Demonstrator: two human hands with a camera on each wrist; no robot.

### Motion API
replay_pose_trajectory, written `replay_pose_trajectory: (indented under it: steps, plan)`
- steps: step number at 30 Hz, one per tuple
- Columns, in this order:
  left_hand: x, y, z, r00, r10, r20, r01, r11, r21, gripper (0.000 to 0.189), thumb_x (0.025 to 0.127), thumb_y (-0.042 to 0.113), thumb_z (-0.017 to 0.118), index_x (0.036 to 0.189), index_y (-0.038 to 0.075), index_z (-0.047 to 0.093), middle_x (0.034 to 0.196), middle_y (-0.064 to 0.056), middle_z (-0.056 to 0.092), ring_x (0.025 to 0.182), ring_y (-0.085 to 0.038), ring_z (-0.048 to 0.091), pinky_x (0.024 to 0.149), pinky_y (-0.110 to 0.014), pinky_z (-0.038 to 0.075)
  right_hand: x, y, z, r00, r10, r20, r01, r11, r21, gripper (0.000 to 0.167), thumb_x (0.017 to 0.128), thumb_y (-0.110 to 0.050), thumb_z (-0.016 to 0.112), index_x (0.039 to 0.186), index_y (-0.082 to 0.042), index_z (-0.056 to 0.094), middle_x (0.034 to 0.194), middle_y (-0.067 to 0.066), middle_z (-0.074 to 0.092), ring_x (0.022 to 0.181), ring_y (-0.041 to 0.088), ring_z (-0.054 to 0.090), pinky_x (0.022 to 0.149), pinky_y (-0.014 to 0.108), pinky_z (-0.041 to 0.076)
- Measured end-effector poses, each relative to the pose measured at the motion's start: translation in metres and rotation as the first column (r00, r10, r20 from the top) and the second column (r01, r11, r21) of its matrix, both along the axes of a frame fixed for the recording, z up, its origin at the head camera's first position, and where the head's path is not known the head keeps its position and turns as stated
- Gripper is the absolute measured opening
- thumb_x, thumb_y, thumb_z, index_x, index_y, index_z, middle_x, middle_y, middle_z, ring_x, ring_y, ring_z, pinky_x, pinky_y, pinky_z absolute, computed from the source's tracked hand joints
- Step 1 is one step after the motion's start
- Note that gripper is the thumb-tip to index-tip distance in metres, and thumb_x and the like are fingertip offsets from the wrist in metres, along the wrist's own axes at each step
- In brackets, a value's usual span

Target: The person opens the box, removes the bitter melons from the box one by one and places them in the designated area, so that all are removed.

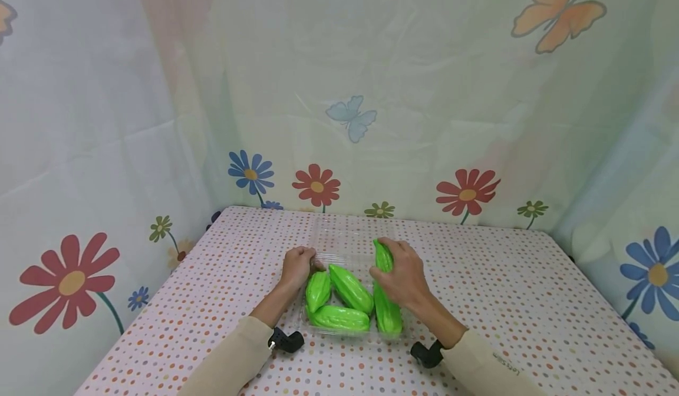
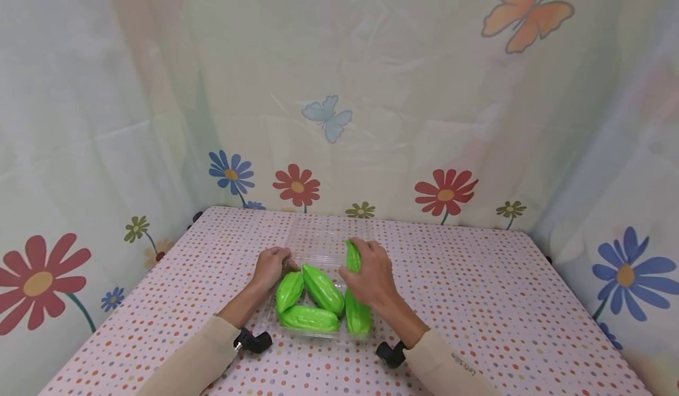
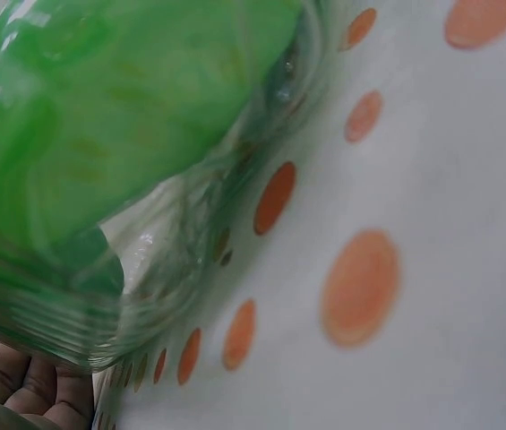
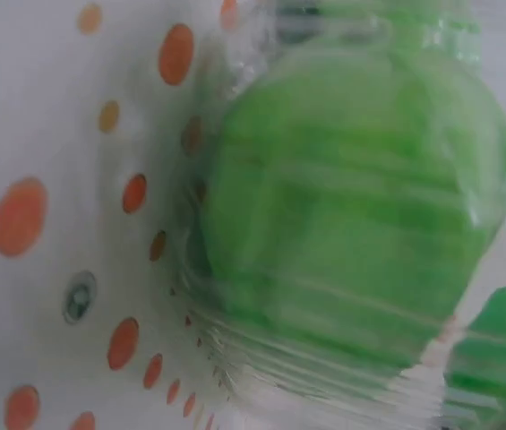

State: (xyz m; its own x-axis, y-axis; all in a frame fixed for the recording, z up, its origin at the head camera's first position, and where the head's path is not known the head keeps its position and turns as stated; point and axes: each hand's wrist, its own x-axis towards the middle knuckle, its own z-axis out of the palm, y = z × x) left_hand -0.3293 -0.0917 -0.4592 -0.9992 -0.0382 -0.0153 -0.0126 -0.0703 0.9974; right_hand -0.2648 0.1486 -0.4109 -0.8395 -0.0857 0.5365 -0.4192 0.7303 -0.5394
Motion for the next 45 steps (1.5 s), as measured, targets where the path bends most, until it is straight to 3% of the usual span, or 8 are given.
replay_pose_trajectory:
  steps: [4, 13, 28, 35, 45]
  plan:
    - [0.0, 0.0, 0.001, 1.0, 0.001, -0.013, -0.002, 1.0, -0.031, 0.024, 0.106, 0.013, 0.048, 0.093, -0.005, 0.056, 0.075, -0.006, 0.061, 0.069, -0.016, 0.067, 0.072, -0.033, 0.061, -0.001, 0.004, 0.003, 1.0, -0.011, -0.002, 0.011, 1.0, -0.005, 0.056, 0.08, -0.013, 0.076, 0.134, -0.004, 0.061, 0.113, 0.024, 0.061, 0.08, 0.027, 0.057, 0.062, 0.035, 0.047]
    - [0.001, -0.002, 0.0, 1.0, -0.008, -0.01, 0.007, 0.999, -0.042, 0.026, 0.106, 0.015, 0.048, 0.083, 0.005, 0.053, 0.074, -0.007, 0.062, 0.072, -0.02, 0.069, 0.073, -0.033, 0.061, -0.004, 0.009, 0.001, 0.999, -0.034, -0.017, 0.034, 0.999, -0.011, 0.056, 0.079, -0.012, 0.076, 0.132, -0.003, 0.063, 0.112, 0.025, 0.062, 0.076, 0.027, 0.055, 0.062, 0.038, 0.046]
    - [0.0, -0.001, 0.0, 1.0, -0.007, -0.008, 0.007, 1.0, -0.017, 0.025, 0.107, 0.013, 0.048, 0.086, -0.001, 0.053, 0.072, -0.007, 0.061, 0.069, -0.018, 0.068, 0.073, -0.036, 0.062, -0.012, 0.017, 0.0, 0.998, -0.058, 0.004, 0.058, 0.998, -0.028, 0.056, 0.078, -0.012, 0.073, 0.132, -0.002, 0.063, 0.112, 0.026, 0.062, 0.078, 0.029, 0.055, 0.064, 0.037, 0.044]
    - [0.001, 0.0, 0.001, 1.0, -0.002, 0.001, 0.002, 1.0, -0.025, 0.027, 0.106, 0.013, 0.047, 0.081, 0.004, 0.05, 0.072, -0.007, 0.06, 0.069, -0.018, 0.068, 0.073, -0.035, 0.062, -0.013, 0.021, 0.001, 0.996, -0.086, 0.008, 0.086, 0.995, -0.04, 0.055, 0.079, -0.011, 0.074, 0.132, -0.003, 0.063, 0.115, 0.027, 0.062, 0.08, 0.03, 0.056, 0.065, 0.038, 0.043]
    - [0.002, 0.0, 0.001, 1.0, 0.0, -0.001, 0.0, 1.0, -0.027, 0.026, 0.107, 0.014, 0.047, 0.086, 0.0, 0.052, 0.074, -0.007, 0.061, 0.069, -0.018, 0.068, 0.073, -0.035, 0.062, -0.015, 0.027, 0.001, 0.993, -0.114, 0.034, 0.116, 0.992, -0.055, 0.056, 0.079, -0.012, 0.075, 0.133, -0.002, 0.062, 0.108, 0.024, 0.062, 0.077, 0.03, 0.052, 0.063, 0.036, 0.041]
